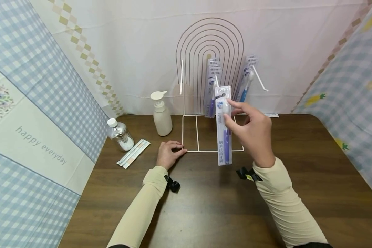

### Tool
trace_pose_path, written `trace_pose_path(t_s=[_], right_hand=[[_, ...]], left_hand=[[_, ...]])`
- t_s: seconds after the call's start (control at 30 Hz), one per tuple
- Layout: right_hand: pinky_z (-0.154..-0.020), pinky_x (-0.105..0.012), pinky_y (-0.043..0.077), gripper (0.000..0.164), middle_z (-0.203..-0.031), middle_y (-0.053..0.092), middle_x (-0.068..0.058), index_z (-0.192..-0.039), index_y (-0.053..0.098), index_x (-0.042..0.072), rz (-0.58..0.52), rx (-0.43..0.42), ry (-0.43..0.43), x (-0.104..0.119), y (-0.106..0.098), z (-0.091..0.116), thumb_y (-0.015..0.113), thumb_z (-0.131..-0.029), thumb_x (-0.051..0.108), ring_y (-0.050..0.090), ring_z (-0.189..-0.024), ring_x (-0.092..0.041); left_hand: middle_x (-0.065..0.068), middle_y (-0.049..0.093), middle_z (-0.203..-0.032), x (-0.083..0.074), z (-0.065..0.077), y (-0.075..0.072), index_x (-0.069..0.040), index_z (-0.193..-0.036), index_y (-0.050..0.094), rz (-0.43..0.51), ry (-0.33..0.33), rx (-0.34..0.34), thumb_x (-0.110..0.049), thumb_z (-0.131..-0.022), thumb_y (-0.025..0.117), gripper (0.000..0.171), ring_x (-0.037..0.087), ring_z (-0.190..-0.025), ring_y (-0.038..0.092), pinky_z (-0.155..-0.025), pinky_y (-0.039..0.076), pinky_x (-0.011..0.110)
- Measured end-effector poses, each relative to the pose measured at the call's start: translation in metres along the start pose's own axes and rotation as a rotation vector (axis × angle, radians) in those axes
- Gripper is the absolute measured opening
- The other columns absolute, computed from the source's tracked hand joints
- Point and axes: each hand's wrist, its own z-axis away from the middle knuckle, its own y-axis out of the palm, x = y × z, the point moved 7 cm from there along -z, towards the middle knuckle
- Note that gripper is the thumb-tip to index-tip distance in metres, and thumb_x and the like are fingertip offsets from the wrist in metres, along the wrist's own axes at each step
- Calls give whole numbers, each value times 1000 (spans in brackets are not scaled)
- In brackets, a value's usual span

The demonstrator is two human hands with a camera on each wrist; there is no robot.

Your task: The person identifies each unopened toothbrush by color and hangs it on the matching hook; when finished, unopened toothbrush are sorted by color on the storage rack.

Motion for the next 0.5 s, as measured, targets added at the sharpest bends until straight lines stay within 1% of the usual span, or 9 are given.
trace_pose_path(t_s=[0.13, 0.2, 0.27, 0.37, 0.47, 0.5], right_hand=[[-52, -20, 31, 38, -88, 78, -2, -125, 81, 22, 14, -7, 9, -3, 5, -3, 85, -88, 15, 45, -52, -10], [-52, -22, 30, 38, -88, 79, -2, -125, 81, 21, 26, -10, 8, -6, 9, -3, 85, -88, 15, 44, -52, -12], [-52, -23, 29, 37, -89, 79, -4, -125, 81, 20, 27, -13, 10, -9, 14, -4, 85, -88, 15, 45, -53, -11], [-47, -24, 26, 37, -90, 80, -4, -124, 81, 20, 24, -17, 16, -17, 24, -7, 85, -88, 16, 41, -49, -7], [-44, -24, 25, 34, -92, 80, -6, -122, 80, 18, 19, -28, 27, -25, 36, -13, 85, -88, 16, 37, -44, -6], [-44, -23, 27, 34, -93, 80, -6, -122, 80, 16, 21, -31, 33, -28, 40, -16, 86, -89, 16, 40, -44, -5]], left_hand=[[7, 78, -110, 0, 0, 0, -5, -102, 86, -1, -6, 7, -22, -83, 93, 26, 24, -106, 69, -95, 42, 42], [7, 78, -110, 0, 0, 0, -5, -101, 86, -1, -5, 4, -22, -83, 92, 26, 24, -106, 69, -95, 42, 42], [7, 78, -110, 0, 0, -1, -6, -101, 86, -1, -6, 1, -22, -83, 92, 25, 25, -106, 69, -94, 42, 42], [7, 78, -110, 0, 1, -1, -6, -101, 86, -6, -13, 4, -23, -83, 93, 26, 25, -107, 68, -94, 42, 42], [7, 77, -111, 0, 0, 0, -6, -101, 86, -15, -15, 8, -24, -83, 92, 26, 25, -107, 68, -95, 42, 43], [7, 77, -111, -1, 0, 0, -6, -101, 86, -15, -13, 8, -24, -84, 92, 26, 25, -107, 68, -95, 42, 43]])
